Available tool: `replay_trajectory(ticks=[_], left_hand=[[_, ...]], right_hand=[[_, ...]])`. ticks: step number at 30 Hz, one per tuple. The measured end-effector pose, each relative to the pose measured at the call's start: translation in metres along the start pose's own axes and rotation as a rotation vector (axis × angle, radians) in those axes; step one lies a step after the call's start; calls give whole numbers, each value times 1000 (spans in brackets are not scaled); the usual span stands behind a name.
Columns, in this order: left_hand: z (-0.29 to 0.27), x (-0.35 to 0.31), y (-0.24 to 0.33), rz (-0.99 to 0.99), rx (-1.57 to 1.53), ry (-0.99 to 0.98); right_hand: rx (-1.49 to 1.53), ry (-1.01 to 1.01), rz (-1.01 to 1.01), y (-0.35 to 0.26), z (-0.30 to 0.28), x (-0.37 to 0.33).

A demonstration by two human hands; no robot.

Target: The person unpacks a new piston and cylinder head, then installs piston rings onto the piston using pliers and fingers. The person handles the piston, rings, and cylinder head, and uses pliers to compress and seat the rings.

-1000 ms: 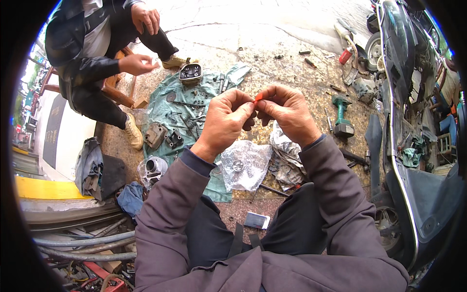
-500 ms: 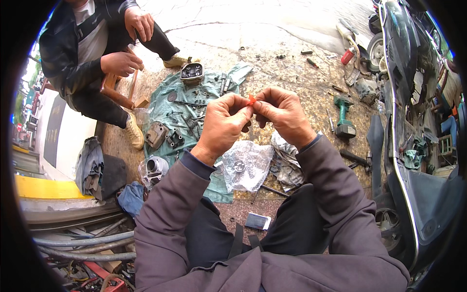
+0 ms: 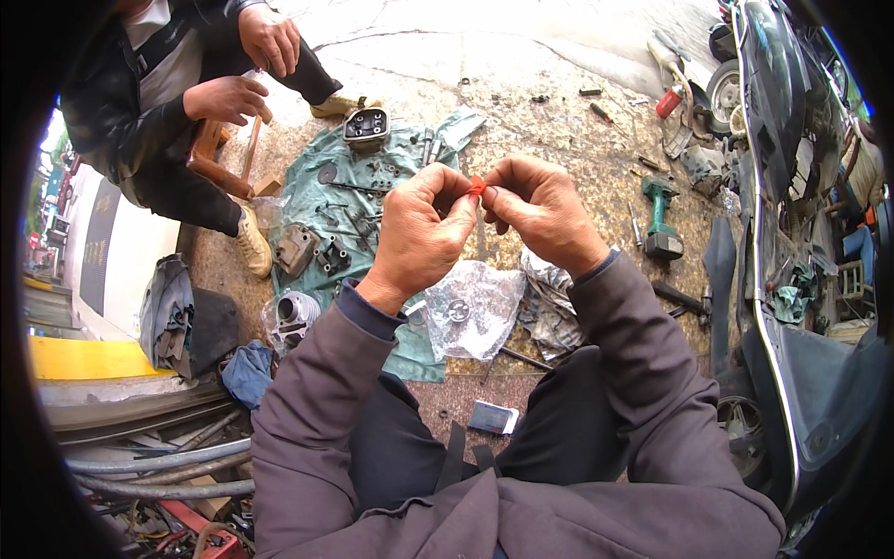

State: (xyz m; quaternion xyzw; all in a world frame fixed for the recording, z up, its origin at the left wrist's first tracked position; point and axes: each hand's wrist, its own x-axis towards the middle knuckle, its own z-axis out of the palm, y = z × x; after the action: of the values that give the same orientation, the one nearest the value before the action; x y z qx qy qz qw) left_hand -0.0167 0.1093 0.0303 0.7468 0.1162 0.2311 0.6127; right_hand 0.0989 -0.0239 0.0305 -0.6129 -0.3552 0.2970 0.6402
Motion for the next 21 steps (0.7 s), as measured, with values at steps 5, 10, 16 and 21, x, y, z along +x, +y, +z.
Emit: replay_trajectory(ticks=[5,10,16,21], left_hand=[[2,-6,3,-81,-157,45],[-2,-8,-2,-42,-170,30],[-4,-4,-1,145,273,48],[0,-5,-1,277,390,16]], right_hand=[[84,17,1,3,10,-1],[187,10,74,4,14,-1],[-273,309,-544,5,9,3],[-631,148,-482,0,5,-1]])
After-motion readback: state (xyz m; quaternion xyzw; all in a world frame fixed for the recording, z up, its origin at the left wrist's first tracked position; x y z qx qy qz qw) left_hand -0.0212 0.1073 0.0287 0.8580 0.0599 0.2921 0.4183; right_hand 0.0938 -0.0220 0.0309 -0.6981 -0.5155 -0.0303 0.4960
